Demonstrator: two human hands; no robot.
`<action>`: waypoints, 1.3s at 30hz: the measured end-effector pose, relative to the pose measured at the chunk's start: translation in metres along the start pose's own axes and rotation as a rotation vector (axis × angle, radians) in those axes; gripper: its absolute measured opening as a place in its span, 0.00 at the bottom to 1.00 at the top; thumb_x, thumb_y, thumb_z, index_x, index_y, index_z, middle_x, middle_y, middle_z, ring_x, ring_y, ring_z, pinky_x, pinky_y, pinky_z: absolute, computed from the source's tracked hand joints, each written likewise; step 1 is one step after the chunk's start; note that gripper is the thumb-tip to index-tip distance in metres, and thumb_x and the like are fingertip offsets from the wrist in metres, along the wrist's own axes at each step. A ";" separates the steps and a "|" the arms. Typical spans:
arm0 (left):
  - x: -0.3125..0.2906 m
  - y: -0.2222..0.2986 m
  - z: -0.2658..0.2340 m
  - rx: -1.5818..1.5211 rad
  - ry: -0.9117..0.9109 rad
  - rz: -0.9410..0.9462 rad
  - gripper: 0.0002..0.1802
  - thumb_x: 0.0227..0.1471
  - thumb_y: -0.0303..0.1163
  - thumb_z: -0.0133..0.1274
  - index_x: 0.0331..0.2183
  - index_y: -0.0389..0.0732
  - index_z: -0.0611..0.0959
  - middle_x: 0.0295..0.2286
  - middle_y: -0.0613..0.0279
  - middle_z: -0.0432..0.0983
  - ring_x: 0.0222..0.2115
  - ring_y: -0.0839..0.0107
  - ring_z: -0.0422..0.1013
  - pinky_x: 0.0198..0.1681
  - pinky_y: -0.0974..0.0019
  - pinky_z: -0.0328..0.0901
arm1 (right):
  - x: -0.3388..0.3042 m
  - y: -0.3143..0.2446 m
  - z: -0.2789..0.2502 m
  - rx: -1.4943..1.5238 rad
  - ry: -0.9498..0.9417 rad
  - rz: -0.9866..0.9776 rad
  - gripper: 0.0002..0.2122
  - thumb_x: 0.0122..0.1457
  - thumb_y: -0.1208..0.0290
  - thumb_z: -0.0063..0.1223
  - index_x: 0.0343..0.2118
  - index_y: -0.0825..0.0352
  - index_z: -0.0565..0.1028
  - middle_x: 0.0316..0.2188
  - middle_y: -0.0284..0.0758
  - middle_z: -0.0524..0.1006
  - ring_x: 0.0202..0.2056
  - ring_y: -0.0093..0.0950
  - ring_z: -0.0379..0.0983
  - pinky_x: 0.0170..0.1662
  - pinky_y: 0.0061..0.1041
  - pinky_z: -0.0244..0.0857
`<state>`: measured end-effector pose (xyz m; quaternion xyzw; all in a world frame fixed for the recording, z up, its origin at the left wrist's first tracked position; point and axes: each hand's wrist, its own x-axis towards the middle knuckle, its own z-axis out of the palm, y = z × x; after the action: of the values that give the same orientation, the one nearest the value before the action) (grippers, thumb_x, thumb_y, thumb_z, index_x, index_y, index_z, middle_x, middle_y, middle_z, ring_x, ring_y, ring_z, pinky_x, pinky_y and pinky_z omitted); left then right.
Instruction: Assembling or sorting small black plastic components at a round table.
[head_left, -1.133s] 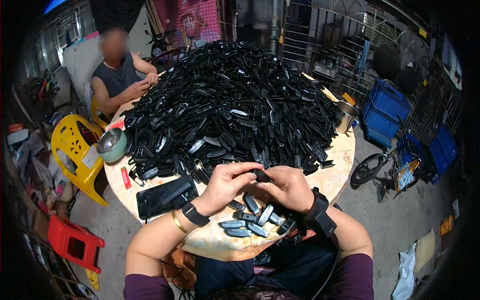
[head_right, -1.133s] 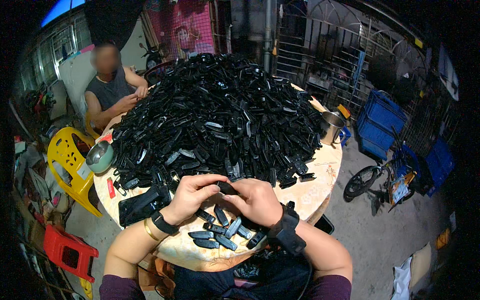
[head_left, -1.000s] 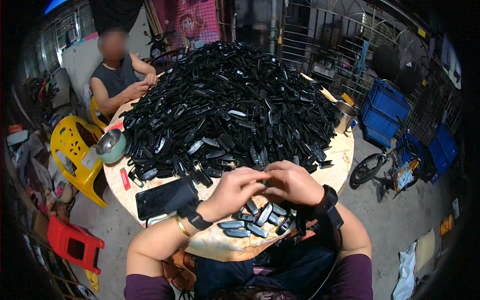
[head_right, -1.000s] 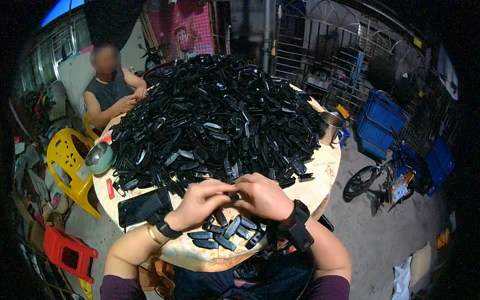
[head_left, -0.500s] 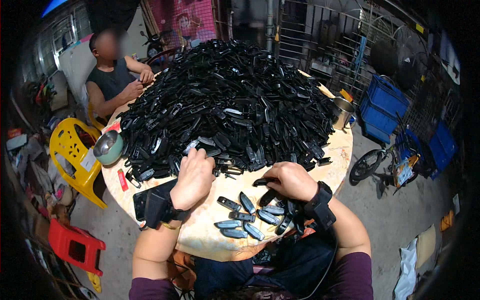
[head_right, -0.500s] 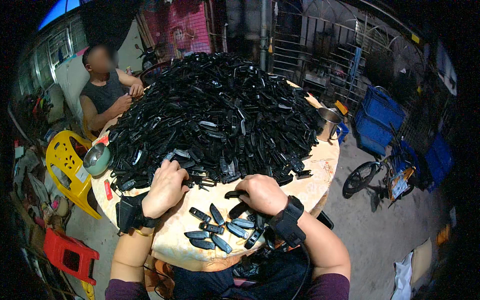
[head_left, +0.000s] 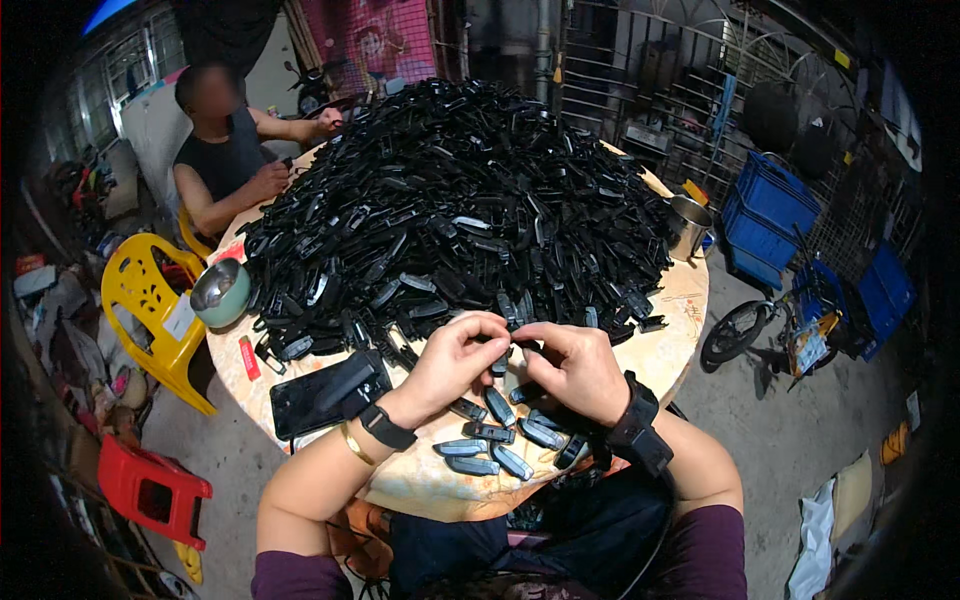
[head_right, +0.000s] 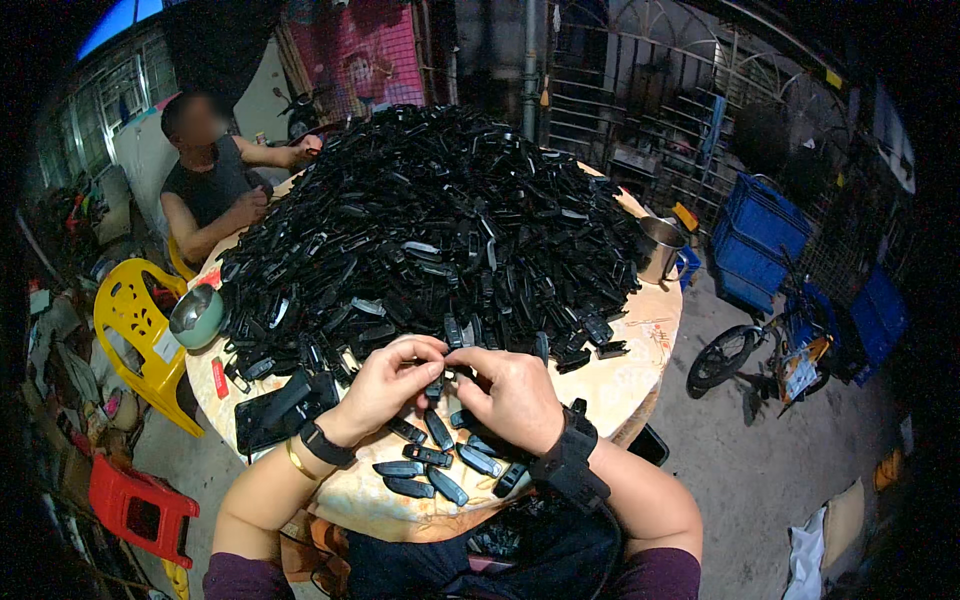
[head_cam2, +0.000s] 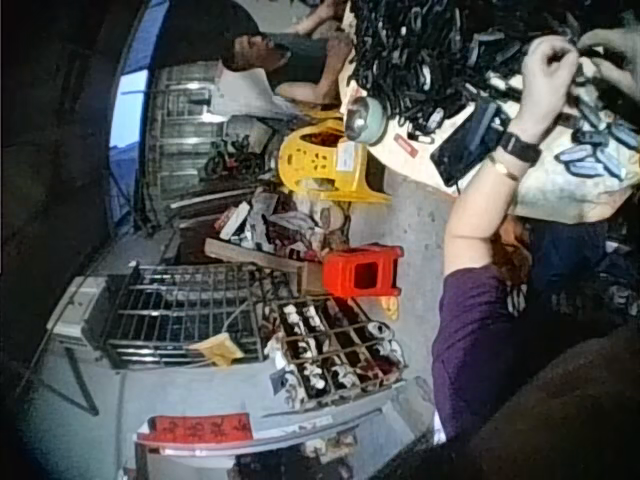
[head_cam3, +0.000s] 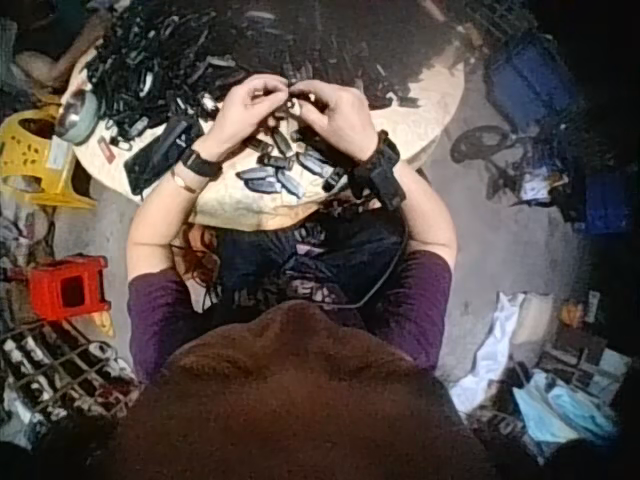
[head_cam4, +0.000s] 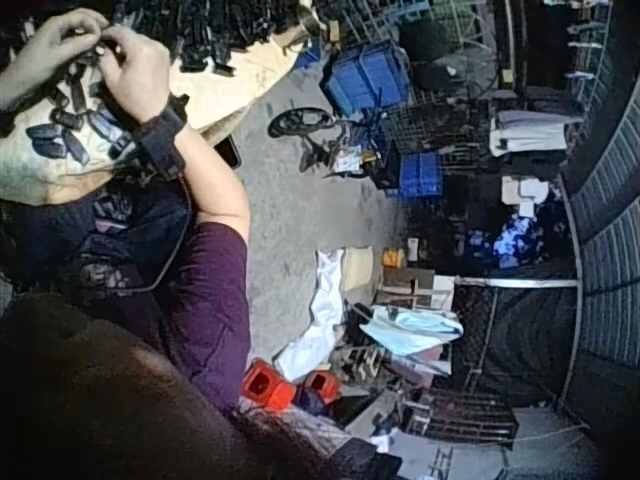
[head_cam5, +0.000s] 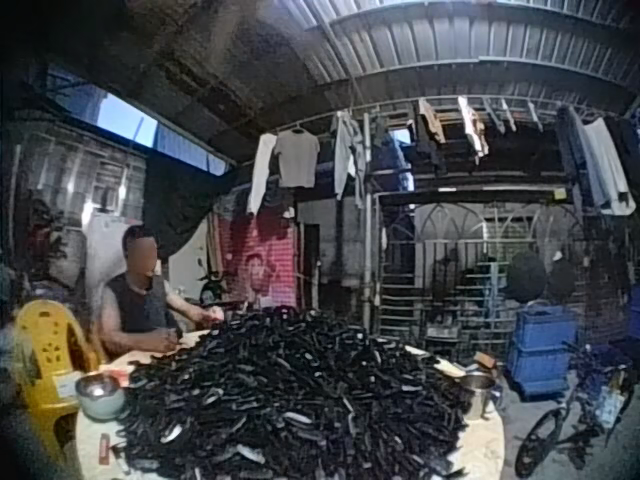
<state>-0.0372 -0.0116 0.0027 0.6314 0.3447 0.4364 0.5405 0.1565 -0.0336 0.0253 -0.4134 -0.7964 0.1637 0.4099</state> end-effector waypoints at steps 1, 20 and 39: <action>0.001 0.001 0.001 -0.153 -0.015 -0.081 0.10 0.55 0.26 0.51 0.40 0.33 0.77 0.43 0.62 0.67 0.25 0.82 0.70 0.29 0.78 0.67 | -0.001 -0.001 0.000 0.044 -0.009 0.037 0.11 0.50 0.75 0.56 0.39 0.68 0.77 0.21 0.38 0.78 0.21 0.19 0.74 0.25 0.19 0.66; 0.002 -0.003 0.004 0.275 -0.105 0.284 0.14 0.55 0.22 0.46 0.44 0.33 0.76 0.38 0.61 0.70 0.29 0.78 0.71 0.35 0.77 0.67 | 0.005 0.002 -0.021 -0.036 0.028 -0.309 0.08 0.48 0.71 0.62 0.31 0.66 0.79 0.25 0.35 0.73 0.28 0.29 0.71 0.30 0.24 0.65; -0.006 0.010 0.007 0.173 -0.063 0.211 0.15 0.52 0.22 0.52 0.44 0.35 0.79 0.36 0.60 0.76 0.35 0.78 0.73 0.37 0.75 0.69 | 0.001 0.008 0.001 0.442 0.097 0.053 0.05 0.48 0.77 0.63 0.27 0.71 0.78 0.25 0.34 0.78 0.26 0.18 0.73 0.29 0.17 0.68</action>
<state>-0.0339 -0.0216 0.0116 0.7217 0.2954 0.4394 0.4459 0.1599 -0.0276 0.0202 -0.3418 -0.7095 0.3248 0.5237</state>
